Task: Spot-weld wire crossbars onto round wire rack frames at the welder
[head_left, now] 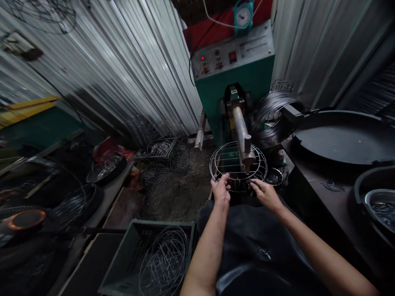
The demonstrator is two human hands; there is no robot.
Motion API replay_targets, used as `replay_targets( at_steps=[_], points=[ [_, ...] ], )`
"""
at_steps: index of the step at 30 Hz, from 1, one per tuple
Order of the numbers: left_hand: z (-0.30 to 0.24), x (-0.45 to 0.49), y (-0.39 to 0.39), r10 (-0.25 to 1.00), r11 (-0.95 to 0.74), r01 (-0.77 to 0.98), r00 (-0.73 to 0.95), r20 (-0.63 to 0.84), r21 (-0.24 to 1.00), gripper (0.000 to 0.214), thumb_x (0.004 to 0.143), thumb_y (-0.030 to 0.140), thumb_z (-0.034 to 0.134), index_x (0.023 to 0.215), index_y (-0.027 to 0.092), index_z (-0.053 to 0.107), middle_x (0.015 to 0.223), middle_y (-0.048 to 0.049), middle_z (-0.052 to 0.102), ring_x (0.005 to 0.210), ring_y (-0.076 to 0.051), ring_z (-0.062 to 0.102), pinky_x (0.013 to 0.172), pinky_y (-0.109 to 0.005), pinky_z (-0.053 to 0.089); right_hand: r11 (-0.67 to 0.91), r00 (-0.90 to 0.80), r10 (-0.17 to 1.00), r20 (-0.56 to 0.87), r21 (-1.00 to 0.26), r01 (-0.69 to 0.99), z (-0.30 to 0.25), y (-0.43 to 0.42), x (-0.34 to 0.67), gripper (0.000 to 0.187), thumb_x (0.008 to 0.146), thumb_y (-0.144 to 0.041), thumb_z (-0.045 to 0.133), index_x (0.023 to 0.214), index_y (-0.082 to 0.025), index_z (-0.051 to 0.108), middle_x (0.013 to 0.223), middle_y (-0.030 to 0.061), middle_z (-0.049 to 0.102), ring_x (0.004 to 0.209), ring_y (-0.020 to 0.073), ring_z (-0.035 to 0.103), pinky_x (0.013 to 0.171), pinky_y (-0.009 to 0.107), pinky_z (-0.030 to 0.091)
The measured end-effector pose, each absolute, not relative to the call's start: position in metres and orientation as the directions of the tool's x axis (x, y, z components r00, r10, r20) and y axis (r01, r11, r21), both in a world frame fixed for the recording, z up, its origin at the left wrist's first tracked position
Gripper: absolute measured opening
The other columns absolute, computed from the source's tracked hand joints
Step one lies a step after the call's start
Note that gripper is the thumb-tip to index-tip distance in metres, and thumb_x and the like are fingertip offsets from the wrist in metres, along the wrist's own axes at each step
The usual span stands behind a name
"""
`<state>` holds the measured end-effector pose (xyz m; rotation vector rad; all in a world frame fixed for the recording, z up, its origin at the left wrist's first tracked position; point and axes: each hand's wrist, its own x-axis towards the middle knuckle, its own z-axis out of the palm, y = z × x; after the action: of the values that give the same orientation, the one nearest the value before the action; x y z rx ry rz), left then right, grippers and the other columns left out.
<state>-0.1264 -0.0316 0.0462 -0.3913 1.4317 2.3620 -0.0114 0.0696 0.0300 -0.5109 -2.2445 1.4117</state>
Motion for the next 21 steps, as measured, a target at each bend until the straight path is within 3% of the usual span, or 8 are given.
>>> replay_targets(
  at_steps=[10, 21],
  points=[
    [0.047, -0.127, -0.030, 0.109, -0.426, -0.416, -0.905, -0.412, 0.803, 0.050, 0.051, 0.014, 0.073, 0.087, 0.020, 0.039, 0.068, 0.0059, 0.047, 0.045, -0.002, 0.038, 0.036, -0.013, 0.023, 0.477, -0.832, 0.502, 0.236, -0.878, 0.039, 0.029, 0.075, -0.021, 0.029, 0.084, -0.036, 0.041, 0.088, -0.019, 0.064, 0.070, 0.0032, 0.064, 0.064, 0.0175, 0.059, 0.061, 0.027, 0.045],
    [0.047, -0.126, -0.026, 0.062, -0.415, -0.443, -0.885, -0.461, 0.794, 0.050, 0.050, 0.019, 0.076, 0.084, 0.020, 0.039, 0.066, 0.0055, 0.048, 0.045, -0.003, 0.038, 0.035, -0.013, 0.023, 0.461, -0.813, 0.545, 0.206, -0.883, 0.085, 0.027, 0.076, -0.024, 0.030, 0.083, -0.035, 0.041, 0.089, -0.018, 0.065, 0.071, 0.0036, 0.066, 0.065, 0.0178, 0.060, 0.061, 0.027, 0.044]
  ],
)
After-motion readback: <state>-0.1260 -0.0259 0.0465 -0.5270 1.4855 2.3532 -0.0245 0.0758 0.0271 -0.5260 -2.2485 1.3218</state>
